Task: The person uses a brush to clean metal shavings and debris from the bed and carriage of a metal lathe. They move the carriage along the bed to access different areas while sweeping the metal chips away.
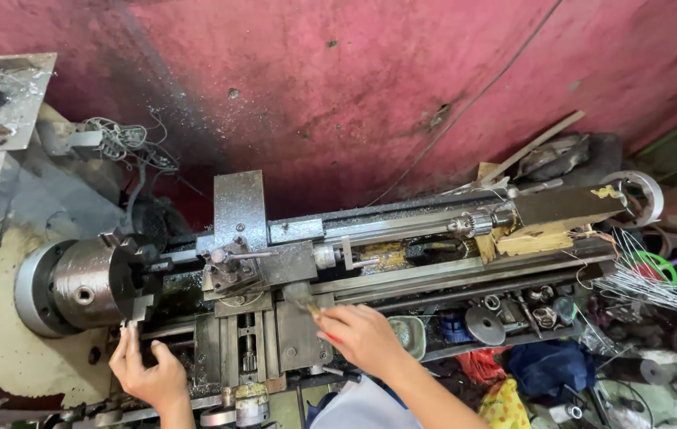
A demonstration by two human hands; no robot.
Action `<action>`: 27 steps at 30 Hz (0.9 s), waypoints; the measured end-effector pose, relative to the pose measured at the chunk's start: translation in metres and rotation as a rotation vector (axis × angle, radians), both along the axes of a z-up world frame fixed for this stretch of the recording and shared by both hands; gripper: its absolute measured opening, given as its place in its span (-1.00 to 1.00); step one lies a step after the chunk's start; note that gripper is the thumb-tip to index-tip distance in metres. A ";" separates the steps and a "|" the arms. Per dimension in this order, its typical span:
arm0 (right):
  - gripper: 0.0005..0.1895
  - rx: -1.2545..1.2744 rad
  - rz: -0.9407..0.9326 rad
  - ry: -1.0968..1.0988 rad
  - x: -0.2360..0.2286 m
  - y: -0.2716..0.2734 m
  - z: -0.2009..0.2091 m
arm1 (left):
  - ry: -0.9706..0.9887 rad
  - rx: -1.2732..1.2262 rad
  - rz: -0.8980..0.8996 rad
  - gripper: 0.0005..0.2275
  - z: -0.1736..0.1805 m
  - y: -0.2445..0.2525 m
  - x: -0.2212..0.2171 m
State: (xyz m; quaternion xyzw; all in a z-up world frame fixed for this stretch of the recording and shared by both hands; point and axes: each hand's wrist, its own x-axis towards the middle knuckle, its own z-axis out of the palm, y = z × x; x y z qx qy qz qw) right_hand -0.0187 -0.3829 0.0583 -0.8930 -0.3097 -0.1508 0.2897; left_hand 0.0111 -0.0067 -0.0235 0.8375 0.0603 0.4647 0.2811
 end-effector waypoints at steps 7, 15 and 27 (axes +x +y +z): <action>-0.76 -0.034 -0.122 0.065 -0.028 0.000 -0.044 | 0.024 -0.025 0.004 -0.62 0.005 -0.004 0.001; -0.88 -0.011 0.085 0.278 -0.020 0.006 -0.029 | 0.002 -0.066 -0.012 -0.61 0.005 -0.007 0.003; -0.71 0.036 -0.011 0.659 -0.033 0.004 -0.018 | 0.015 -0.074 -0.010 -0.61 0.000 -0.002 0.001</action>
